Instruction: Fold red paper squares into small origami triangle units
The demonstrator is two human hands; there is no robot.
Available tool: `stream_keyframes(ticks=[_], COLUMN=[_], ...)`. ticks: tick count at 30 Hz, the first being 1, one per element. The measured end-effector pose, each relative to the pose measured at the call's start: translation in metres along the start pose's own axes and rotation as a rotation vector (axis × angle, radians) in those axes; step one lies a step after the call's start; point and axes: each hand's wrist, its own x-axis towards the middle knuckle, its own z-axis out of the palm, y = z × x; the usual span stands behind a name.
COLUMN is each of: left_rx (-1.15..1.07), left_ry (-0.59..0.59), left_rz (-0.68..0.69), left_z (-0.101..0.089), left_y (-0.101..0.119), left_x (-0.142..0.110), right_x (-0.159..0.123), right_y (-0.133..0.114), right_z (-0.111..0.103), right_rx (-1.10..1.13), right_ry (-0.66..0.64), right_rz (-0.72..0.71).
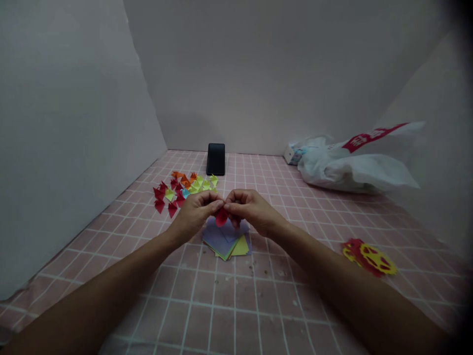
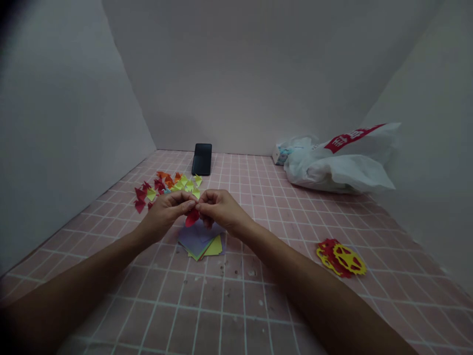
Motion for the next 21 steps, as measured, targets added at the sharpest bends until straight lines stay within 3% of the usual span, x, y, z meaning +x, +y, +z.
stream_keyframes(ticks=[9,16,21], left_rx=[0.079,0.299,0.249], left_ry=[0.018,0.073,0.033], left_rz=[0.009,0.122,0.125], left_z=[-0.0002,-0.0009,0.0025], left_y=[-0.0014,0.0010,0.0053], left_x=[-0.0004,-0.0025,-0.0025], right_x=[-0.0003,-0.0002,-0.0035], right_y=[0.0024,0.0039,0.0001], right_z=[0.0049,0.0041,0.0063], right_rx=[-0.086,-0.104,-0.118], right_ry=[0.068,0.043,0.097], right_rz=[-0.043,-0.048,-0.087])
